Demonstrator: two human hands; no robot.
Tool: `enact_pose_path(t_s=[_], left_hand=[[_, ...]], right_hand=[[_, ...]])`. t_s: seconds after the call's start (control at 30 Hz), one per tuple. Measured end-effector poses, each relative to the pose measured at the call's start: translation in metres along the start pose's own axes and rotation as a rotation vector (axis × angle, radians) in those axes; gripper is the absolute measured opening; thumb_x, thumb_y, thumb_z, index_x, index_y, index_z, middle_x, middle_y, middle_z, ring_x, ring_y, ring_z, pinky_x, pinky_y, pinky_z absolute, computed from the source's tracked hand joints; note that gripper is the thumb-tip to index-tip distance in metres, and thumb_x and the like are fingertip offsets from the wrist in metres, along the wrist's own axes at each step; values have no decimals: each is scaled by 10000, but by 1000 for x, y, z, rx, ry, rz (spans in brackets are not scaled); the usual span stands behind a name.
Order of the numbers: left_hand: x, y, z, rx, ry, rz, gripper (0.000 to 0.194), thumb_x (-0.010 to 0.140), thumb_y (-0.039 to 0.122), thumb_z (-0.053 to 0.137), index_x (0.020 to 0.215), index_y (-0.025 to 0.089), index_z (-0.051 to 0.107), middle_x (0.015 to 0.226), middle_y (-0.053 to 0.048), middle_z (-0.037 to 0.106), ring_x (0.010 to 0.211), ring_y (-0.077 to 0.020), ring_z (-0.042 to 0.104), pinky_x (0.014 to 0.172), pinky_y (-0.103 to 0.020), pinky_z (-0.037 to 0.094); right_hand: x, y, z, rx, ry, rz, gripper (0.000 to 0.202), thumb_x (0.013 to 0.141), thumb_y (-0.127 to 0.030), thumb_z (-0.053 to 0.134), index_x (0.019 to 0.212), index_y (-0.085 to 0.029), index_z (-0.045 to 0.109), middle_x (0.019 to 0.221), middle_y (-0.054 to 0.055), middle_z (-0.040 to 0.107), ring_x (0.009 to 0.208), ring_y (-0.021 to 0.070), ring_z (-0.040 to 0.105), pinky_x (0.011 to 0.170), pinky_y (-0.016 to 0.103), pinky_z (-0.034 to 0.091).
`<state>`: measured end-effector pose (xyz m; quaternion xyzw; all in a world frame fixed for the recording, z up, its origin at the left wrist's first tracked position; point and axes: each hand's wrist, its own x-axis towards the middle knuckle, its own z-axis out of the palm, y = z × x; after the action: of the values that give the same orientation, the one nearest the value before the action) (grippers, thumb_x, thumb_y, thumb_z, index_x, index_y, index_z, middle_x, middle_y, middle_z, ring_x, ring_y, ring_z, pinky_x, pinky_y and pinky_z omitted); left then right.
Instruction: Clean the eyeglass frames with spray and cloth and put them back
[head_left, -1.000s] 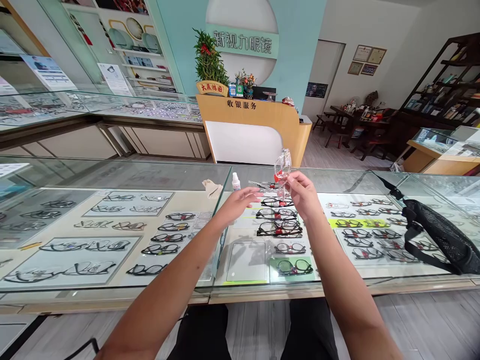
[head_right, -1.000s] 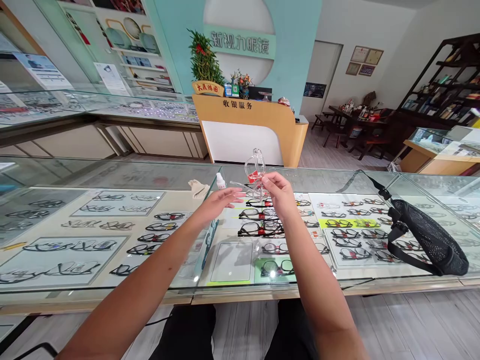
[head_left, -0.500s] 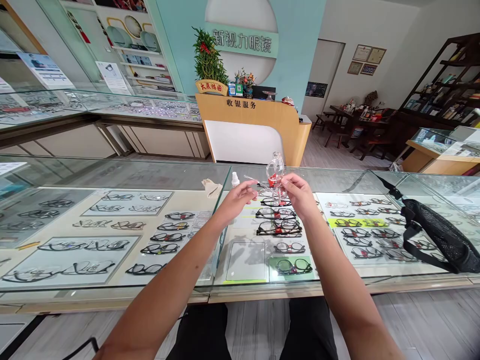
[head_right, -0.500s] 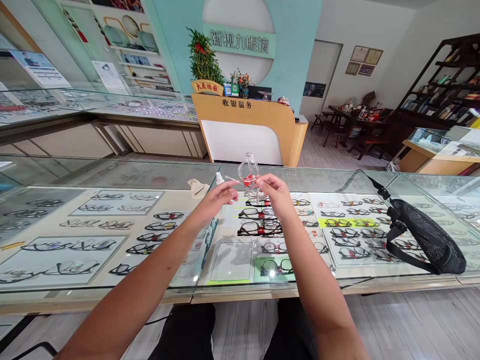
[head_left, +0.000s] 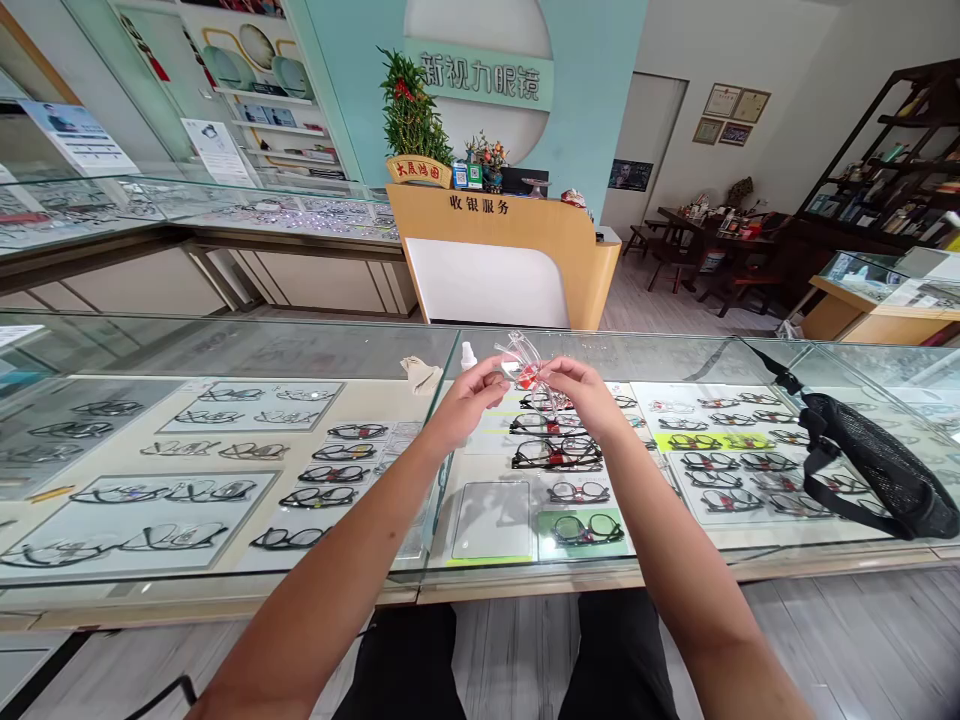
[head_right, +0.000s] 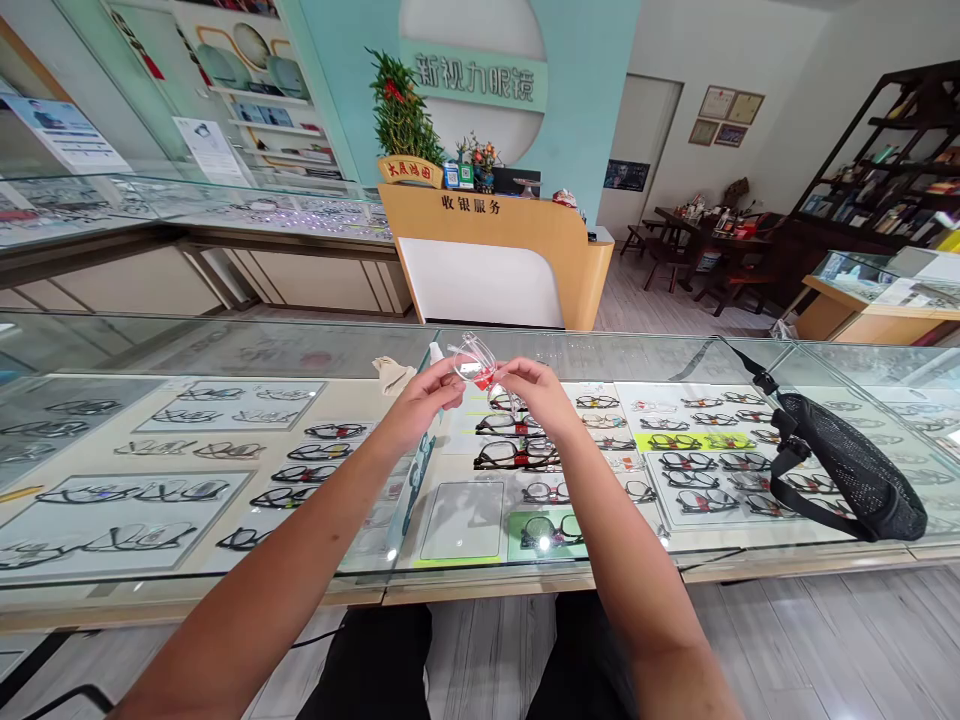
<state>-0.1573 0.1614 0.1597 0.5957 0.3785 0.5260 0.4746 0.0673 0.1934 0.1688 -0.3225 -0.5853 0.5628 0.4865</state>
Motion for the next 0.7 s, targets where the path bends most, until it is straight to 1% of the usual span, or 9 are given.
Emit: enact_pose_path(t_s=[0.1,0.2,0.3,0.37,0.43,0.57,0.63,0.7], left_hand=[[0,-2,0,-3,-20,-10,521,889,444,812,1359,228,749,688,75,408,657,-137,393,688,-326,336],[0,-2,0,7,3,-22,549,875,449,816,1376,239,738,699,71,434,663,-141,415,693,-329,353],[-1,0,2,68,74,-58,476,882,435,797,1328,274,757,700,59,438,683,-157,440,698,-330,373],[-1,2,2,108,146,-87,401,872,437,788,1244,288,777,693,50,430,685,-168,441,688,-332,377],[-1,3,2,127,189,-107,352,855,450,785,1170,293,782,687,44,433,679,-177,436,675,-336,372],[0,0,1,148,170,-117,306,855,475,782,1092,282,784,679,37,431,676,-182,427,670,-338,361],[0,-2,1,161,147,-108,283,883,482,769,1067,267,783,675,43,387,675,-176,410,671,-336,357],[0,-3,1,168,140,-74,291,912,473,759,1103,254,769,697,52,368,681,-167,412,683,-329,370]], right_hand=[[0,2,0,-9,-25,7,271,797,-524,918,817,-275,810,968,16,836,1051,243,732,1016,400,544],[-1,2,1,-10,-29,-10,302,788,-542,939,829,-268,818,925,10,829,950,223,722,976,396,565],[-1,0,1,-7,-22,-29,331,784,-561,957,838,-263,823,945,23,842,949,223,729,973,401,576],[-1,-2,1,-16,-19,-33,367,769,-588,964,828,-257,816,920,30,840,936,226,731,954,402,580],[-1,-3,2,-31,-8,-33,401,747,-611,968,815,-250,808,887,33,831,902,224,723,914,394,578],[-1,-5,2,-52,17,-20,410,725,-608,971,803,-242,803,836,29,813,832,210,690,827,370,547],[0,-4,1,-43,48,-10,367,742,-571,959,793,-246,797,836,26,812,827,209,681,793,358,524],[1,-2,-2,-31,71,30,297,769,-518,926,789,-253,794,800,16,800,801,206,664,747,345,489]])
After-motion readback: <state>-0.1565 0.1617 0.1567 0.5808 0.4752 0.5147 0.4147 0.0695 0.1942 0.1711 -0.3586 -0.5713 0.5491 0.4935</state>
